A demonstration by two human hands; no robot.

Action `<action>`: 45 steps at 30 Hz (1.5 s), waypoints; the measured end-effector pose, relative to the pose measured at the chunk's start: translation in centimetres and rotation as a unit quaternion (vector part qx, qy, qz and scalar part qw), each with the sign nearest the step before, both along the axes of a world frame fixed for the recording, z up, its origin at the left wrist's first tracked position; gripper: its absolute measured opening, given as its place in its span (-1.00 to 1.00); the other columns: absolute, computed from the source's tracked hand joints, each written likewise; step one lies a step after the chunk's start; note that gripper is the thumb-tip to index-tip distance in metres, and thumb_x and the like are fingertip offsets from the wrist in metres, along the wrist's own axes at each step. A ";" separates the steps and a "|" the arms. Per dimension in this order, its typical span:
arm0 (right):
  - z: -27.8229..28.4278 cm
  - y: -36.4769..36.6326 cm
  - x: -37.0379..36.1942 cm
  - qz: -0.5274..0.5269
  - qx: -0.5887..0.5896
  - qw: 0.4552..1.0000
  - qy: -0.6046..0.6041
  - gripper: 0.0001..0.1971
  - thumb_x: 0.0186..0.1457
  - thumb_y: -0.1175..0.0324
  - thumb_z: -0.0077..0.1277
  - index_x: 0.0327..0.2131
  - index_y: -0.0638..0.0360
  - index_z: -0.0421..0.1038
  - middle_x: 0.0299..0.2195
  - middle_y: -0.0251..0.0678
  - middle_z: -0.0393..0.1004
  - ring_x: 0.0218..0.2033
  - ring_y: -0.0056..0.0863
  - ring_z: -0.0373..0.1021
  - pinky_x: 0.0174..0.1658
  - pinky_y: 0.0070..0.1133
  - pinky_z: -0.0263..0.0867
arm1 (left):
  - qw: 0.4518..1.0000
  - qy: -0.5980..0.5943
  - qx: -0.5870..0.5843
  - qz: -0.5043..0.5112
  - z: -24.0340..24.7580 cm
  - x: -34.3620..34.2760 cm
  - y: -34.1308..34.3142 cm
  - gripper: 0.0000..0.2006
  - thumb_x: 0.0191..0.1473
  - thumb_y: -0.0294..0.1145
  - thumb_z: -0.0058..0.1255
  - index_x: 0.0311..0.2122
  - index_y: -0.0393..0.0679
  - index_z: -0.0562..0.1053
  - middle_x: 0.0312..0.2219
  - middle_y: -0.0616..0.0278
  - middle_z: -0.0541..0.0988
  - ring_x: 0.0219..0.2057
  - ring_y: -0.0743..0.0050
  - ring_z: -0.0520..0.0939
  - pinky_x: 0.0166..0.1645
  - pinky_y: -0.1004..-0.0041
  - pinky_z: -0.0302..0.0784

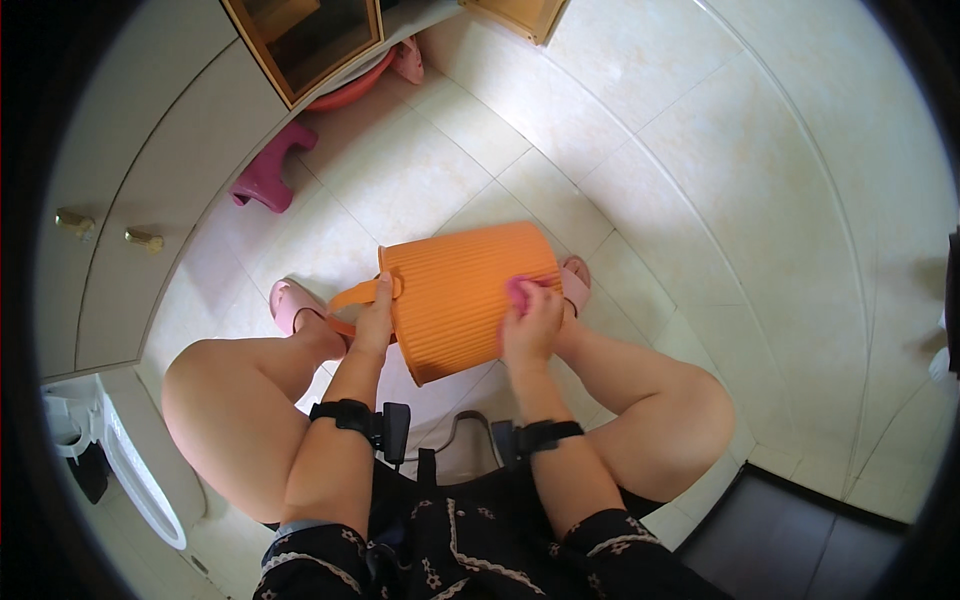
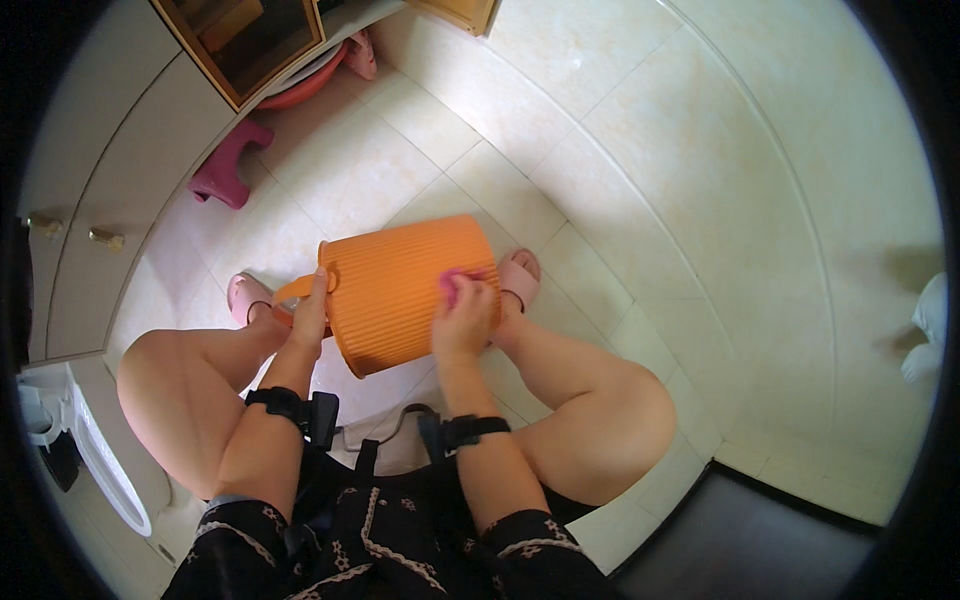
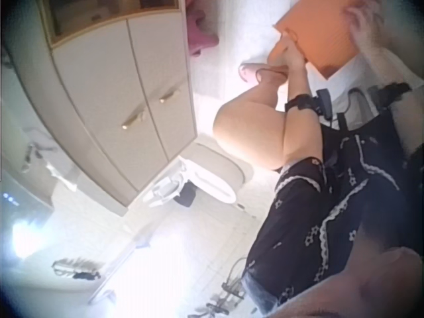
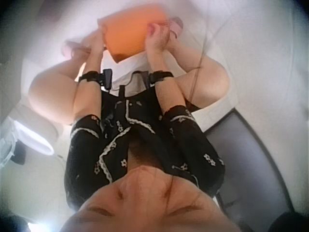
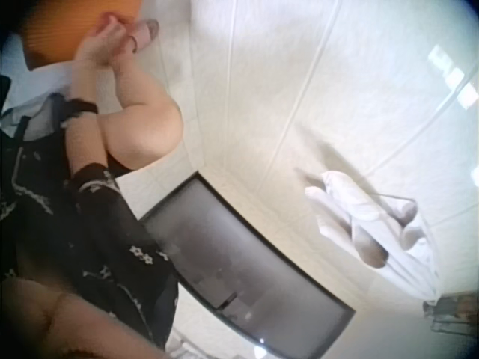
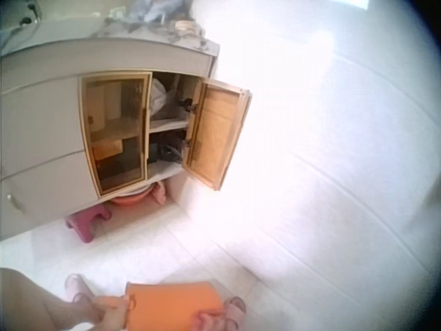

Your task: The person wipes the exterior and interior surfaces of an orange bucket with a pink cloth, rotating the bucket to reach all sides.

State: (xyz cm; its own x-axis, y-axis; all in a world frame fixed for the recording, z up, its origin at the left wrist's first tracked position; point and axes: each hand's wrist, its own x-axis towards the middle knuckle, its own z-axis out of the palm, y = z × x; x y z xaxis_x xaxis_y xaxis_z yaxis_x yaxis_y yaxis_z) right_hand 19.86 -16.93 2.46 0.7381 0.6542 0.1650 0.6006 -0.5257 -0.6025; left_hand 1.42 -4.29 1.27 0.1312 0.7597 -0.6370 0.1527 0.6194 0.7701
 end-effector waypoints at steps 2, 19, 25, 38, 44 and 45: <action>2.1 1.0 -4.1 0.104 0.025 0.994 0.027 -0.68 -0.08 0.48 0.07 -0.17 0.07 0.38 -0.12 -0.14 0.32 -0.09 -0.12 0.30 -0.06 -0.33 0.27 | 0.999 -0.025 -0.029 -0.001 0.5 -1.0 0.3 -0.29 0.11 0.24 -0.13 0.10 -0.24 0.30 -0.04 0.16 0.44 -0.04 0.41 0.45 0.03 0.49 0.35; 1.9 1.5 -1.8 0.128 0.006 0.988 -0.087 -0.78 -0.13 0.54 -0.01 -0.32 0.05 0.44 -0.24 -0.29 0.41 -0.19 -0.21 0.36 -0.19 -0.36 0.32 | 0.999 -0.018 -0.047 0.004 1.2 -0.9 -0.1 -0.31 0.11 0.22 -0.13 0.07 -0.27 0.32 -0.12 0.20 0.48 -0.15 0.46 0.51 -0.12 0.51 0.44; 3.1 2.7 -3.7 0.217 -0.004 0.976 -0.003 -0.80 -0.15 0.55 0.02 -0.37 0.05 0.45 -0.24 -0.29 0.44 -0.18 -0.22 0.37 -0.19 -0.36 0.34 | 0.999 0.001 -0.052 -0.008 1.4 -1.2 -0.4 -0.29 0.09 0.26 -0.14 0.07 -0.24 0.32 -0.14 0.21 0.48 -0.17 0.47 0.51 -0.17 0.52 0.45; 1.6 2.9 3.8 0.184 -0.076 0.976 -0.089 -0.83 -0.09 0.51 -0.02 -0.43 -0.01 0.53 -0.32 -0.43 0.48 -0.19 -0.36 0.39 -0.14 -0.47 0.33 | 0.998 0.011 -0.068 -0.010 1.6 -0.6 -1.2 -0.30 0.03 0.33 -0.12 0.07 -0.07 0.30 -0.12 0.31 0.46 -0.14 0.49 0.50 -0.19 0.33 0.51; 2.7 3.1 6.3 0.144 -0.128 0.981 -0.019 -0.83 -0.08 0.51 -0.03 -0.47 -0.02 0.54 -0.24 -0.41 0.45 -0.18 -0.36 0.38 -0.14 -0.47 0.33 | 0.999 -0.005 -0.049 0.004 1.6 -1.3 -1.2 -0.24 0.01 0.36 -0.13 0.08 -0.14 0.32 -0.10 0.25 0.45 -0.09 0.39 0.47 -0.14 0.27 0.50; 3.6 2.9 6.5 0.113 -0.124 0.986 -0.013 -0.84 -0.09 0.51 -0.02 -0.48 -0.02 0.54 -0.24 -0.42 0.45 -0.18 -0.37 0.38 -0.17 -0.45 0.33 | 0.999 -0.007 -0.052 0.005 1.6 -1.1 -1.3 -0.24 0.01 0.36 -0.13 0.08 -0.14 0.32 -0.10 0.25 0.45 -0.09 0.39 0.47 -0.14 0.27 0.50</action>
State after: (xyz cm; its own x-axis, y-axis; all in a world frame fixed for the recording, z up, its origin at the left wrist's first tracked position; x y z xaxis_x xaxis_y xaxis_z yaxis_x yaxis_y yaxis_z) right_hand 26.38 -14.02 6.10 0.5669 0.8238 -0.0044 0.7322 -0.5063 -0.4555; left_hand 0.27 -5.59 2.85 0.1326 0.6912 -0.7104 0.1364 0.6972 0.7038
